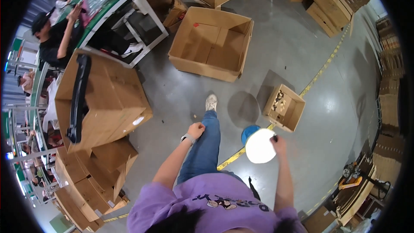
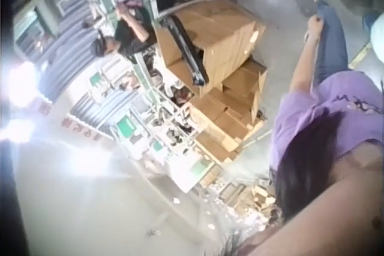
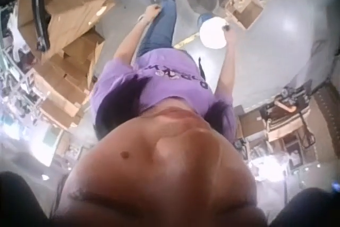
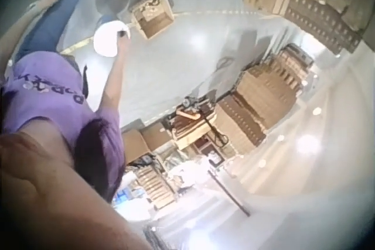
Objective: Unpack components from cardboard boxes and attach small adhesive pads to them.
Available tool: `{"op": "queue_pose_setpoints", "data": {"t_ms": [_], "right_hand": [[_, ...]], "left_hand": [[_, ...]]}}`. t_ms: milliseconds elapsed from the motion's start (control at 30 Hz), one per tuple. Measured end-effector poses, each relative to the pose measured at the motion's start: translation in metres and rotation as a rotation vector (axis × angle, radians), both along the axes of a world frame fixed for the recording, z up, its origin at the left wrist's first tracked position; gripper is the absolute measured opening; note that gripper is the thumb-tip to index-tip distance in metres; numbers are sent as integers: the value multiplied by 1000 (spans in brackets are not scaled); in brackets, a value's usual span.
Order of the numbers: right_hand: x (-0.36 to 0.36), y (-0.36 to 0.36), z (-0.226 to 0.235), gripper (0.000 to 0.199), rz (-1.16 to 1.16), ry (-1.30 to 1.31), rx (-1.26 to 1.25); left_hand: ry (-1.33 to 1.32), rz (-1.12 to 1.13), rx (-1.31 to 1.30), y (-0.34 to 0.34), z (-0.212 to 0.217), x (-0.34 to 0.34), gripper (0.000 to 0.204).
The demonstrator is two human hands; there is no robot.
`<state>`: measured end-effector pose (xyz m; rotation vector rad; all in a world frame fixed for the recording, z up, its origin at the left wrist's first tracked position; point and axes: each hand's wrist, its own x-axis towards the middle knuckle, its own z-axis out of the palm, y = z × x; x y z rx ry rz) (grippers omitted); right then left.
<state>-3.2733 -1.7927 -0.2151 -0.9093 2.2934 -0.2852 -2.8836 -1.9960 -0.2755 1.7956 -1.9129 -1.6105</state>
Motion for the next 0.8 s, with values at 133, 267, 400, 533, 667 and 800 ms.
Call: {"op": "queue_pose_setpoints", "data": {"t_ms": [133, 267, 400, 533, 667, 800], "right_hand": [[43, -53, -29, 32, -69, -181, 79], [34, -67, -14, 34, -300, -232, 182], [8, -72, -46, 29, -583, -411, 234], [-32, -71, -84, 25, -635, -482, 270], [-83, -97, -124, 27, -441, -427, 136], [-158, -156, -122, 20, -727, -615, 154]], "left_hand": [[-322, -342, -35, -151, -73, -90, 21], [-306, -490, -72, -270, -96, -238, 27], [-331, -460, 1, -334, -184, -305, 39], [-284, -371, 164, -328, -232, -391, 62], [-504, -229, -8, -330, -270, -424, 49], [-480, -259, -159, -353, -198, -460, 30]]}}
